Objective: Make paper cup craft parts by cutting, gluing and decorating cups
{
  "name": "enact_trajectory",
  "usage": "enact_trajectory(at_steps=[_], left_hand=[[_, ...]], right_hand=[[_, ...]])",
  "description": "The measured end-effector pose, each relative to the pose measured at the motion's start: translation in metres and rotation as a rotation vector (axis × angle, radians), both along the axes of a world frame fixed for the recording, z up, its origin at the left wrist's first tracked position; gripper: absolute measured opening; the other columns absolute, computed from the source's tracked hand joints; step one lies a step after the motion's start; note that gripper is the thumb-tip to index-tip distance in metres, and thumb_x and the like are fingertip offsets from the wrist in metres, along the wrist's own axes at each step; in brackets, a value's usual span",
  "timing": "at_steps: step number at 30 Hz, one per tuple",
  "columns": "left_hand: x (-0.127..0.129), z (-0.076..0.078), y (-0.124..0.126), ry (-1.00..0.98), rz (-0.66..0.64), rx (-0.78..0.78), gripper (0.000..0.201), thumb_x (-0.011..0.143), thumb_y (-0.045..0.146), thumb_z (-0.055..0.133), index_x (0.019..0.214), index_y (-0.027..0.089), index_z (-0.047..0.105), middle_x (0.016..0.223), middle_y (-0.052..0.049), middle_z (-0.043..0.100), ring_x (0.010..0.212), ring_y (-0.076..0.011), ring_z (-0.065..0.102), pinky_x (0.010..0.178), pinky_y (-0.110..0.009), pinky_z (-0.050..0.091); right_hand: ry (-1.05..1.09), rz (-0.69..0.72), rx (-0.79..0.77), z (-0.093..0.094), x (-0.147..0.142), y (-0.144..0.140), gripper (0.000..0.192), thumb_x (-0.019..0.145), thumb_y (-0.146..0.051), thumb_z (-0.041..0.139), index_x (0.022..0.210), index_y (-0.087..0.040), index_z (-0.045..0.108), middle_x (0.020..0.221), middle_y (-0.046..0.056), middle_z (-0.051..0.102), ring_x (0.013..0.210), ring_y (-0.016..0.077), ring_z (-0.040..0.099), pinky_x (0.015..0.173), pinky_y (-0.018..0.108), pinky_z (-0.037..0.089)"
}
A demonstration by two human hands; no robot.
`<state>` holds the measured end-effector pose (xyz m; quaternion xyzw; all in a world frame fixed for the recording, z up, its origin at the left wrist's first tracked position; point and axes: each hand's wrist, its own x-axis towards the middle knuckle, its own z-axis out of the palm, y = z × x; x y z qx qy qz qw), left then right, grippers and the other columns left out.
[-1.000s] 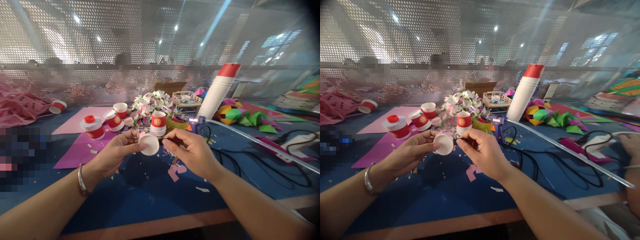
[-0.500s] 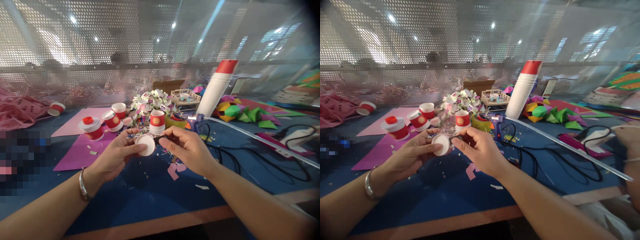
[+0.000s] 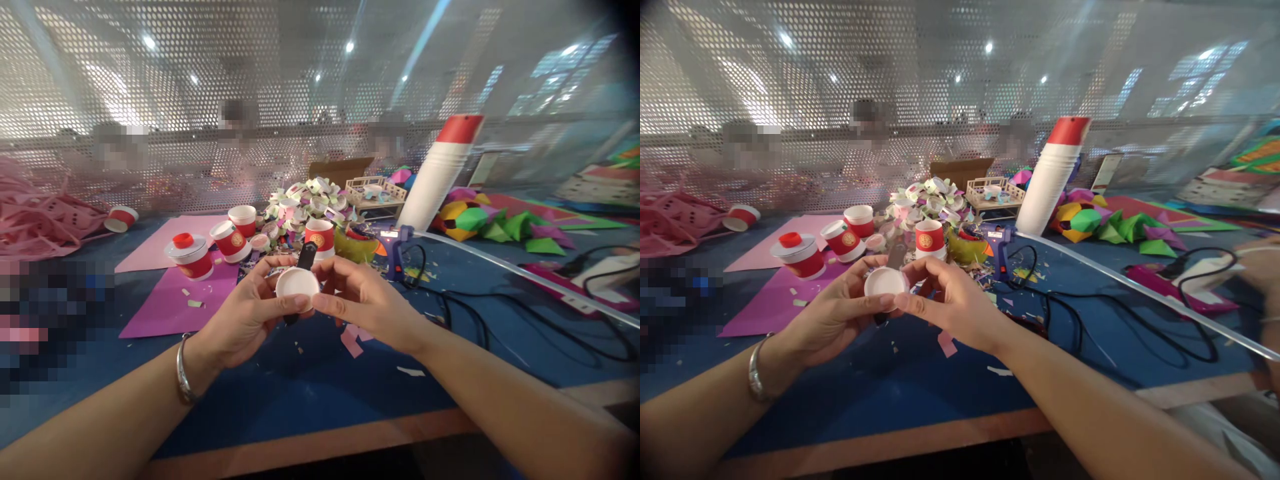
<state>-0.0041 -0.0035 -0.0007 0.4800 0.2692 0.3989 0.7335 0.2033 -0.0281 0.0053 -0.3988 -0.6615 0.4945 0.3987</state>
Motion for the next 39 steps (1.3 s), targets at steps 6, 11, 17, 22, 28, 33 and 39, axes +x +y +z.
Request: enact_trajectory(at_steps=[6,11,17,22,28,33,39], left_hand=[[-0.005,0.001,0.002,0.010,-0.031,0.003,0.040,0.080,0.014,0.082,0.108,0.022,0.055,0.093,0.002,0.070,0.079,-0.0106,0.068,0.069,-0.019,0.057],[-0.014,0.005,0.010,0.065,-0.104,-0.029,0.026,0.082,0.024,0.081,0.099,0.020,0.061,0.091,0.001,0.069,0.081,-0.0128,0.069,0.072,-0.022,0.059],[-0.019,0.012,0.014,0.317,-0.320,0.008,0.019,0.090,0.028,0.073,0.101,0.017,0.062,0.090,-0.002,0.070,0.075,-0.0153,0.072,0.068,-0.027,0.062],[-0.021,0.009,0.014,0.478,-0.373,0.074,0.024,0.091,0.036,0.071,0.099,0.017,0.059,0.091,-0.005,0.073,0.070,-0.0167,0.074,0.064,-0.027,0.062],[-0.027,0.007,0.016,0.691,-0.424,0.249,0.028,0.093,0.042,0.065,0.108,0.020,0.056,0.092,-0.008,0.077,0.068,-0.0176,0.075,0.055,-0.023,0.055],[-0.029,0.008,0.020,0.776,-0.395,0.338,0.030,0.091,0.044,0.067,0.104,0.020,0.056,0.081,-0.002,0.071,0.069,-0.0160,0.069,0.055,-0.022,0.049],[-0.032,0.006,0.022,0.874,-0.301,0.523,0.036,0.088,0.045,0.069,0.111,0.020,0.059,0.084,-0.001,0.063,0.070,-0.0153,0.057,0.058,-0.023,0.043]], right_hand=[[0.098,0.029,-0.072,0.002,-0.002,-0.003,0.038,0.086,-0.039,0.078,0.111,-0.019,0.057,0.097,0.002,0.063,0.083,0.0133,0.062,0.061,0.023,0.045],[0.071,-0.015,-0.102,0.001,0.001,-0.003,0.040,0.084,-0.040,0.079,0.113,-0.020,0.059,0.091,0.000,0.060,0.074,0.0100,0.056,0.057,0.021,0.043],[-0.122,-0.008,-0.082,-0.005,0.004,0.000,0.042,0.085,-0.044,0.078,0.113,-0.019,0.060,0.088,0.001,0.062,0.080,0.0137,0.060,0.067,0.026,0.049],[-0.287,0.035,-0.074,-0.007,0.001,-0.001,0.041,0.088,-0.051,0.071,0.111,-0.019,0.060,0.084,0.002,0.064,0.067,0.0128,0.060,0.056,0.025,0.048],[-0.405,0.058,-0.070,-0.005,-0.001,-0.006,0.036,0.090,-0.051,0.068,0.105,-0.019,0.062,0.065,-0.004,0.058,0.046,0.0092,0.053,0.044,0.023,0.041],[-0.429,0.046,-0.052,-0.004,0.001,-0.006,0.035,0.091,-0.049,0.068,0.110,-0.020,0.062,0.061,-0.005,0.058,0.044,0.0103,0.055,0.045,0.024,0.042],[-0.438,0.028,-0.009,-0.007,0.003,-0.005,0.028,0.094,-0.045,0.065,0.110,-0.022,0.062,0.073,-0.001,0.065,0.051,0.0114,0.058,0.049,0.024,0.043]])
